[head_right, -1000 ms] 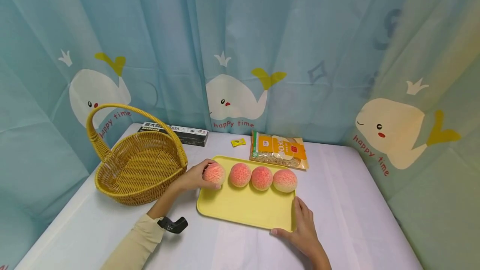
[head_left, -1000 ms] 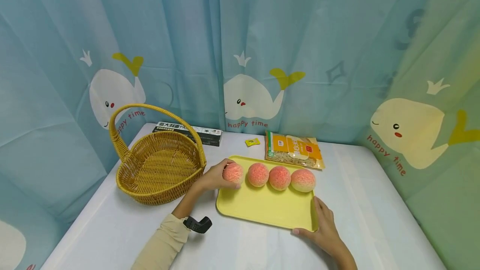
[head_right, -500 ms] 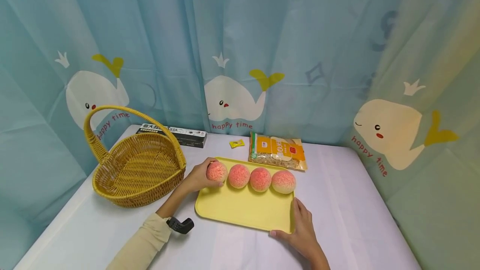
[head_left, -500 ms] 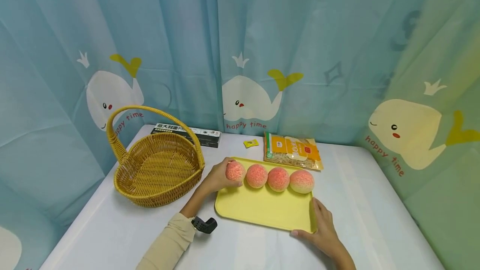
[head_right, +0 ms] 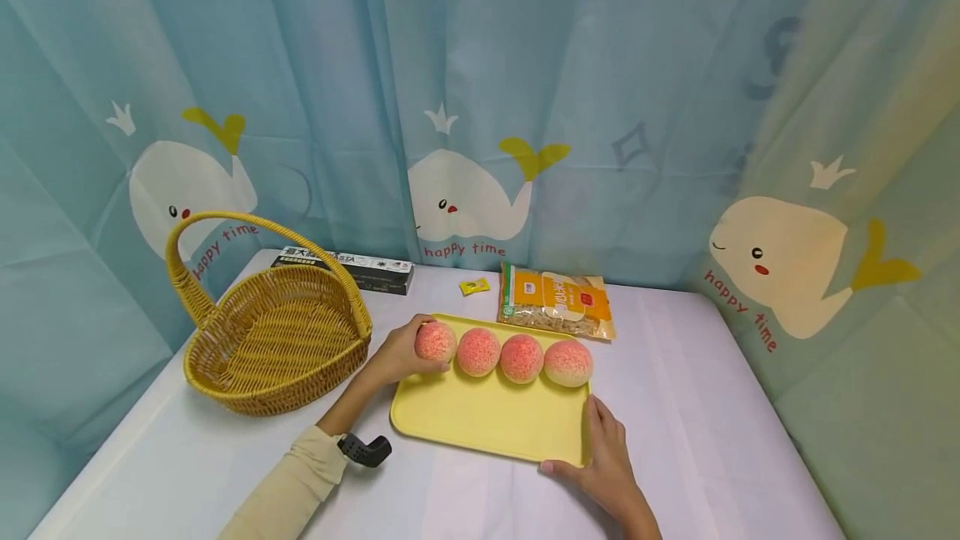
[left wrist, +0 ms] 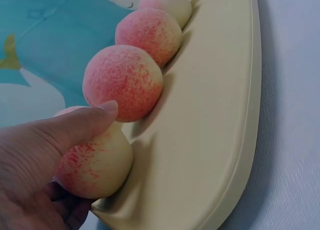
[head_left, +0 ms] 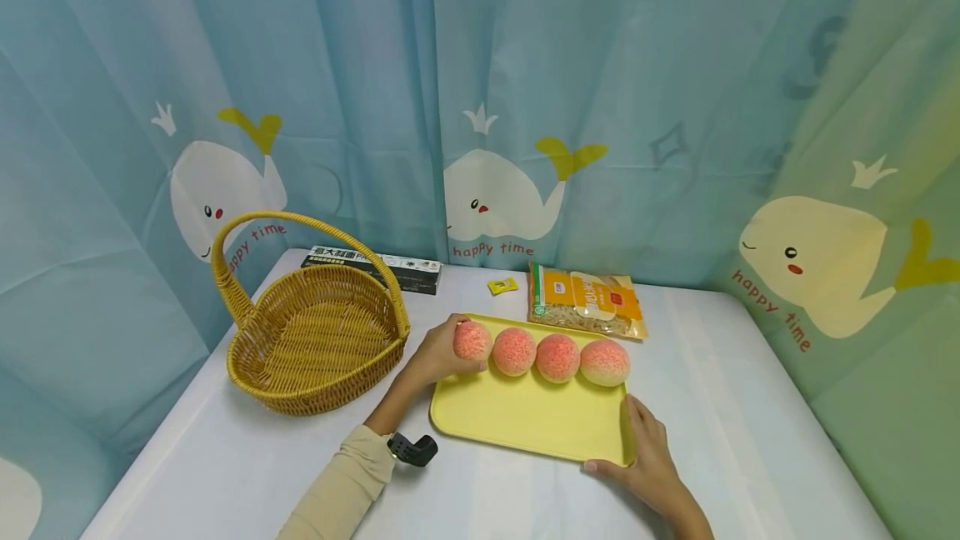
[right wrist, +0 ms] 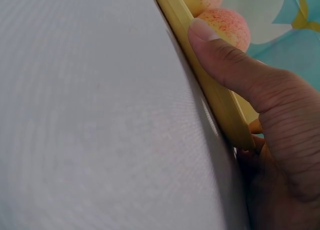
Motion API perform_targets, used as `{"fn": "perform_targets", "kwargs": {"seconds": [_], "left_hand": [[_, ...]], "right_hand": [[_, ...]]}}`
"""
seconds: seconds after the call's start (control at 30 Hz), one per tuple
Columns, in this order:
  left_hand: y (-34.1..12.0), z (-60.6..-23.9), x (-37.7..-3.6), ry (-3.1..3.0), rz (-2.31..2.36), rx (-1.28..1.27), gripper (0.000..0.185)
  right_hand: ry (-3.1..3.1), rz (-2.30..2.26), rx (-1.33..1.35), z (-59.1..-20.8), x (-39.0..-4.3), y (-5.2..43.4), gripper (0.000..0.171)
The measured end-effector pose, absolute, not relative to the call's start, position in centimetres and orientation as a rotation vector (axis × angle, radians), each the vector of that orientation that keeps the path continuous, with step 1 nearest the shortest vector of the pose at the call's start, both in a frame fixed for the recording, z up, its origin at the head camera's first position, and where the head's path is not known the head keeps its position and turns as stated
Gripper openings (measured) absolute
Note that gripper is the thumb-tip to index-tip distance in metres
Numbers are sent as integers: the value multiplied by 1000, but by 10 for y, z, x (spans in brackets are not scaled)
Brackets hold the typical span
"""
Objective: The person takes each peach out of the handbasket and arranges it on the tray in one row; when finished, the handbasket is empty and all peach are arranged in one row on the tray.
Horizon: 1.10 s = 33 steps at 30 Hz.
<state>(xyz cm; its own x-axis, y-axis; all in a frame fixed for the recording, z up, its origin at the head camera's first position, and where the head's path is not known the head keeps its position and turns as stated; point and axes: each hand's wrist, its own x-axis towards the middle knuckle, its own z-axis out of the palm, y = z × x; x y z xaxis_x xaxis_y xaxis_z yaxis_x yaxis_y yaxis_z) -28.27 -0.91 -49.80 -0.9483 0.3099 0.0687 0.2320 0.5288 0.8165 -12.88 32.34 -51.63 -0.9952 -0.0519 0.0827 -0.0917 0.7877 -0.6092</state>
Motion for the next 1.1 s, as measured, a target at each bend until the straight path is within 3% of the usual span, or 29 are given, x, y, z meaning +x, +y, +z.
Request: {"fn": "perform_targets", "kwargs": {"seconds": [1.1], "left_hand": [[-12, -496, -277, 2666, 1418, 472, 91]], "right_hand": [[-2932, 1003, 103, -519, -130, 324, 120]]}}
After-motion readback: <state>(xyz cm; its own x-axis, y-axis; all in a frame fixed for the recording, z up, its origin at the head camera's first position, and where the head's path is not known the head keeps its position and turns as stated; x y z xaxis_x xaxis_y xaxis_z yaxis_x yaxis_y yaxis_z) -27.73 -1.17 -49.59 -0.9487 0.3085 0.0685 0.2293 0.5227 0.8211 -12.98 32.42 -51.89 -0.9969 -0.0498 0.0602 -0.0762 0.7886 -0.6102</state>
